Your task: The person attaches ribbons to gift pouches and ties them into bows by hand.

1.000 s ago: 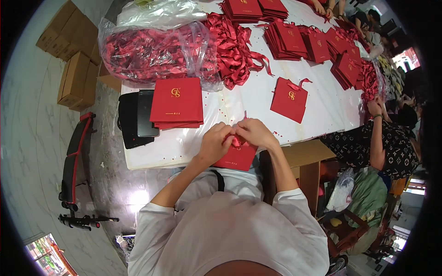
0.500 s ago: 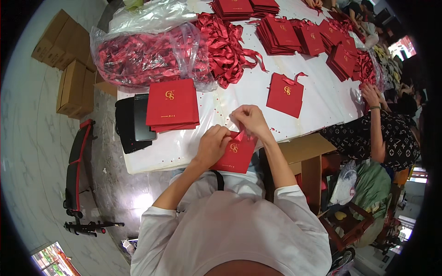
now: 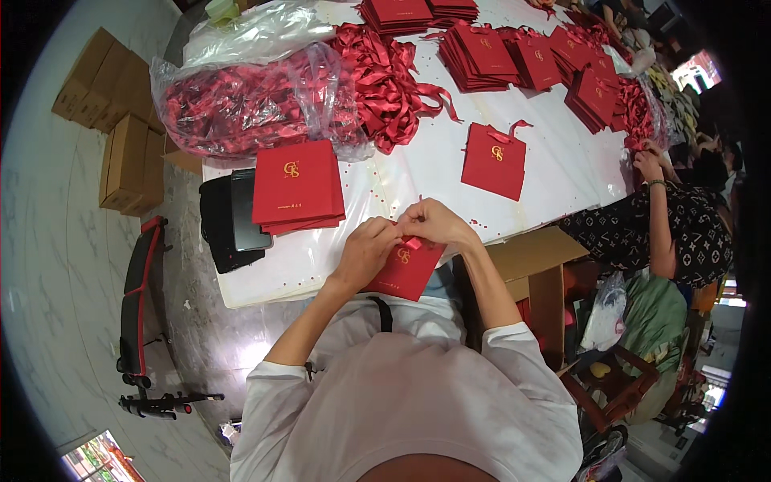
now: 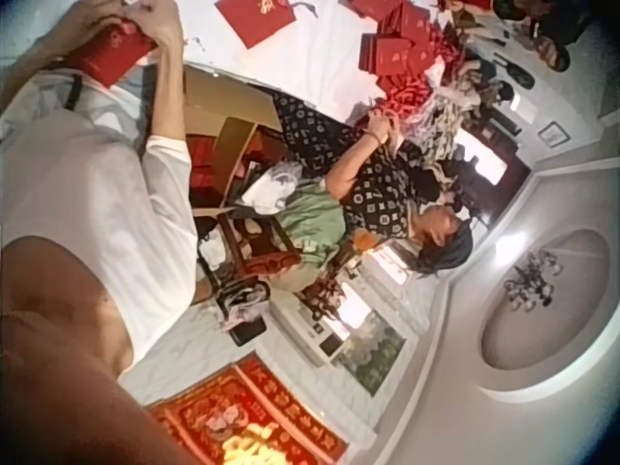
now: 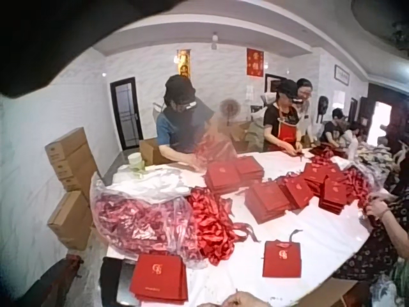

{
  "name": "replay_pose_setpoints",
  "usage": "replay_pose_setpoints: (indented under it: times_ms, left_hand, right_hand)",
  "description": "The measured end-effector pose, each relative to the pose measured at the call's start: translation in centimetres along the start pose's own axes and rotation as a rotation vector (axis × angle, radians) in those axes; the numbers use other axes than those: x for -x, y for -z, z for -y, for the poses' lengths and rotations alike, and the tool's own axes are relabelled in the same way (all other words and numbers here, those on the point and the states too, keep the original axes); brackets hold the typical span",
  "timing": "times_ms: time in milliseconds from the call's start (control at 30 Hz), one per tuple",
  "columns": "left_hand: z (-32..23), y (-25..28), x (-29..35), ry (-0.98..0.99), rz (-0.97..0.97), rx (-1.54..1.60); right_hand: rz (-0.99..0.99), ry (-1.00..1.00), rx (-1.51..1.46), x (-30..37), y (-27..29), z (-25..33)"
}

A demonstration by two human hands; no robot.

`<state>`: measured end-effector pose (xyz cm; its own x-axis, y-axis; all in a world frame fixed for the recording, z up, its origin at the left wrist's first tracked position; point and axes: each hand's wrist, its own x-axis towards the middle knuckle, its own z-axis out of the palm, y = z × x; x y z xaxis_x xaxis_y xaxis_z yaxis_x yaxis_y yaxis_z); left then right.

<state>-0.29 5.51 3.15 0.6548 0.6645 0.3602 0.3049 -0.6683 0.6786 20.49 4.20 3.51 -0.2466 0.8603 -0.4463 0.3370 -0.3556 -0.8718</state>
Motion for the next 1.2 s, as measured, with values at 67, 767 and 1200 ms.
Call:
replay_pose_setpoints:
  times_ms: [67, 767, 1200]
  left_hand:
    - [-0.2, 0.2, -0.3, -0.004, 0.005, -0.010]
    - [3.3, -1.9, -0.8, 0.294, -0.140, 0.116]
    - [4.4, -3.6, -2.2, 0.334, -0.084, -0.313]
  right_hand:
    - [0.003, 0.001, -0.138, -0.3, -0.1, -0.4]
    - [-0.704, 0.089, 0.102, 0.0, 1.4, -2.1]
    - [-0.695, 0.114, 0.364, -2.1, -1.3, -1.3]
